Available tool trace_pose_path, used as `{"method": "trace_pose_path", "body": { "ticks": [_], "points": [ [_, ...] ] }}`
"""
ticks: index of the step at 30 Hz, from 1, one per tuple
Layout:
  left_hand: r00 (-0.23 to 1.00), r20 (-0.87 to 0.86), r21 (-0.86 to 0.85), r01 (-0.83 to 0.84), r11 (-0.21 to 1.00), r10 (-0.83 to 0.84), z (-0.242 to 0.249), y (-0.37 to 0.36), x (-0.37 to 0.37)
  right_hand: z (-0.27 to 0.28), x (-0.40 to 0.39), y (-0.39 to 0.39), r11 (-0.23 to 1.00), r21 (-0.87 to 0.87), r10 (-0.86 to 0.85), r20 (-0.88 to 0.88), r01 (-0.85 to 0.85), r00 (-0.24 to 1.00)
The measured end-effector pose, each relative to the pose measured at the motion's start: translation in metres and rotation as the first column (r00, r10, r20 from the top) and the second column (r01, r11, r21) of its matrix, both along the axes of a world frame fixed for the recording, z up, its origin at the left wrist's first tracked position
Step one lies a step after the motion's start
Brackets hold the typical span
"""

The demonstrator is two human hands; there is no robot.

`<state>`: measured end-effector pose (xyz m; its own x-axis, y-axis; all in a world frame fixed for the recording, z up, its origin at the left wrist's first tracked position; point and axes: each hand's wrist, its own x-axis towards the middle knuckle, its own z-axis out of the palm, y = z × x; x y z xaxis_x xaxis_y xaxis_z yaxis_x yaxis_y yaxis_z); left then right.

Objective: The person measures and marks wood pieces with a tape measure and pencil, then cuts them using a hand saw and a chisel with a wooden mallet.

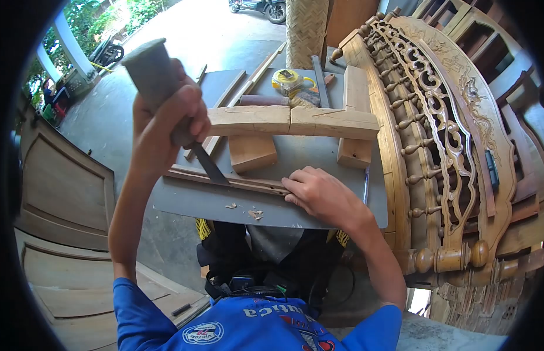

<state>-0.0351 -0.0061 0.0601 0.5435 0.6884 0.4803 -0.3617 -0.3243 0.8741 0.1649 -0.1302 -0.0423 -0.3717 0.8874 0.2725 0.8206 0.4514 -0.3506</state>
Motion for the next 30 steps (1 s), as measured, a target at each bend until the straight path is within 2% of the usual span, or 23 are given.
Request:
{"method": "trace_pose_path", "body": {
  "ticks": [2, 5, 12, 18, 21, 22, 26, 30],
  "points": [
    [1.000, -0.015, 0.019, -0.005, 1.000, 0.005, 0.004, -0.002, -0.006, -0.001, 0.000, 0.000, 1.000, 0.028, -0.005, -0.002, 0.005, 1.000],
    [0.999, -0.031, 0.049, -0.025, 0.998, 0.027, 0.009, -0.004, -0.010, -0.002, 0.005, 0.001, 0.996, -0.086, -0.039, -0.052, 0.034, 0.998],
    [0.998, -0.038, 0.070, -0.057, 0.996, 0.060, 0.008, -0.002, -0.011, -0.001, 0.003, -0.001, 0.995, -0.089, -0.042, -0.064, 0.036, 0.997],
    [1.000, 0.022, 0.001, -0.001, 1.000, 0.001, -0.002, -0.008, 0.000, 0.004, 0.004, -0.007, 0.992, -0.104, -0.075, -0.020, 0.072, 0.997],
    [0.993, 0.083, 0.003, 0.086, 0.996, -0.086, -0.011, -0.015, 0.016, 0.006, 0.005, -0.006, 0.991, -0.107, -0.083, -0.056, 0.076, 0.995],
    [0.990, 0.058, -0.055, 0.132, 0.990, -0.129, -0.010, -0.019, 0.022, 0.006, 0.006, -0.006, 0.991, -0.113, -0.082, -0.061, 0.075, 0.995],
    [0.985, -0.010, 0.073, 0.171, 0.983, -0.170, -0.015, -0.022, 0.038, 0.003, 0.008, -0.009, 0.982, -0.173, -0.094, -0.124, 0.072, 0.988],
    [0.980, 0.057, -0.037, 0.193, 0.981, -0.190, -0.021, -0.015, 0.037, -0.009, 0.009, -0.012, 0.990, -0.112, -0.107, -0.141, 0.092, 0.984]
  ]
}}
